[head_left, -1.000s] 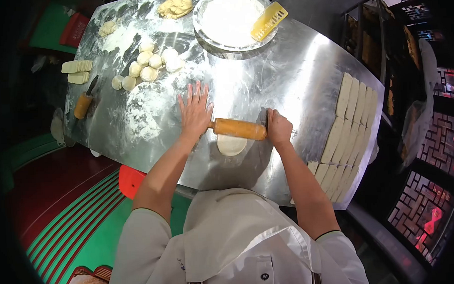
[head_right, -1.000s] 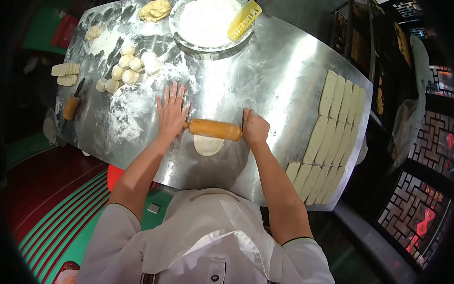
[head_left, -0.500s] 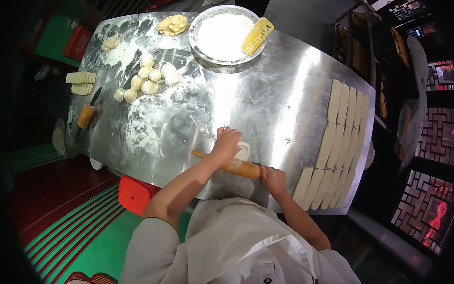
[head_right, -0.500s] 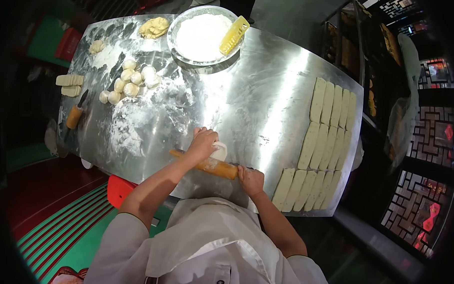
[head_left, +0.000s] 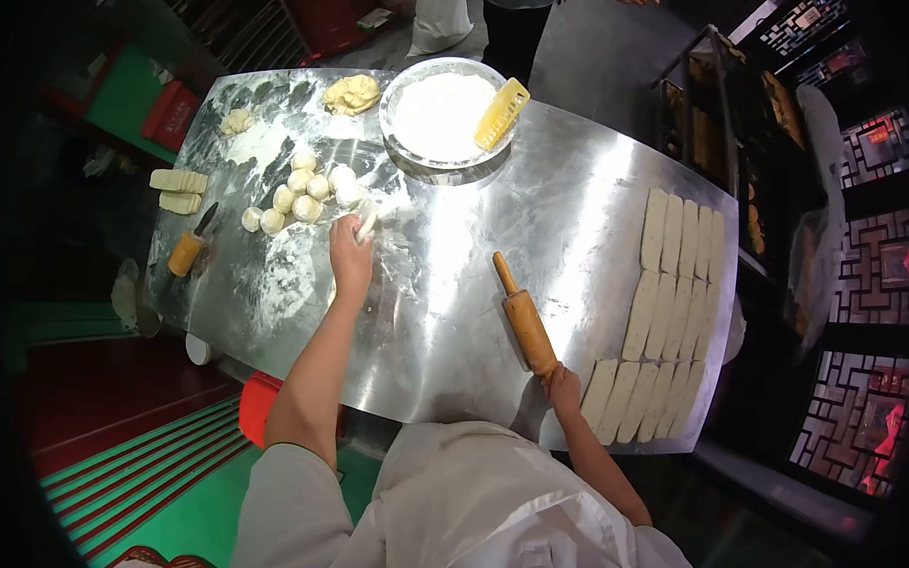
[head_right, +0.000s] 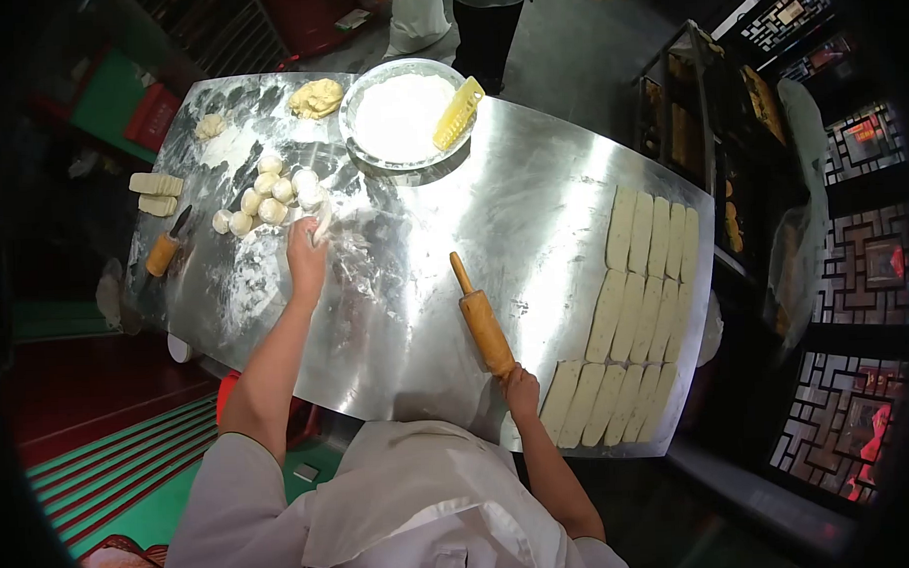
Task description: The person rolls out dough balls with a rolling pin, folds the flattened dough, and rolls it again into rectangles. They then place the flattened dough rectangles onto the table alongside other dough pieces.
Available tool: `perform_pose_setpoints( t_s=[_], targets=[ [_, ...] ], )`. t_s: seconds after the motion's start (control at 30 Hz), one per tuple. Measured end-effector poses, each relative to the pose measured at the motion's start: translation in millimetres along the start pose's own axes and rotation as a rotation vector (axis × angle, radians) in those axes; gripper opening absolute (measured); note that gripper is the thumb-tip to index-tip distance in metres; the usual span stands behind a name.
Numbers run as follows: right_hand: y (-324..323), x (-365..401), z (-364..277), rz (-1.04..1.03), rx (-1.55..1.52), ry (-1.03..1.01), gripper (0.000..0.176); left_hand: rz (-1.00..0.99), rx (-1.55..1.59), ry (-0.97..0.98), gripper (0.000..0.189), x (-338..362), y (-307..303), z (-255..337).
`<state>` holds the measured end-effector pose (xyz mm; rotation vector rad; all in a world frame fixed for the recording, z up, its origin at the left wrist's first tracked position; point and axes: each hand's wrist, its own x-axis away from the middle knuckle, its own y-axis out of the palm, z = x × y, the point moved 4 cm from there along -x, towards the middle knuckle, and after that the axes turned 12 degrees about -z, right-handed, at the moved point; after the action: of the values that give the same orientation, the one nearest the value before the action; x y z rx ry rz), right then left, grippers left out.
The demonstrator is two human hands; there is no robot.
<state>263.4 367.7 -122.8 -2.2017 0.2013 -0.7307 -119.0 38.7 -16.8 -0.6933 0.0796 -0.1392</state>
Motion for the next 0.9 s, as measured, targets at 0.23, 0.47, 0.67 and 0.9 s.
perform_pose_setpoints(
  t_s=[0.23, 0.47, 0.67, 0.9],
  targets=[
    [-60.7, 5.9, -46.4, 0.085, 0.165, 0.050, 0.037, -0.740, -0.215, 0.474, 0.028, 182.9, 68.5, 47.5],
    [-57.1, 36.9, -84.3, -0.146, 0.295, -0.249, 0.031, -0.426, -0.258, 0.294, 0.041, 185.3, 14.3, 44.6],
    [-28.2, -91.5, -137.0, 0.029, 0.371, -0.174, 0.040, -0.405, -0.629, 0.150, 0.063, 94.3, 48.0, 17.1],
    [-25.8, -77.4, -136.3, 0.062, 0.316, -0.217, 0.036, -0.496, -0.654, 0.118, 0.063, 142.1, 40.1, 1.2]
  ],
)
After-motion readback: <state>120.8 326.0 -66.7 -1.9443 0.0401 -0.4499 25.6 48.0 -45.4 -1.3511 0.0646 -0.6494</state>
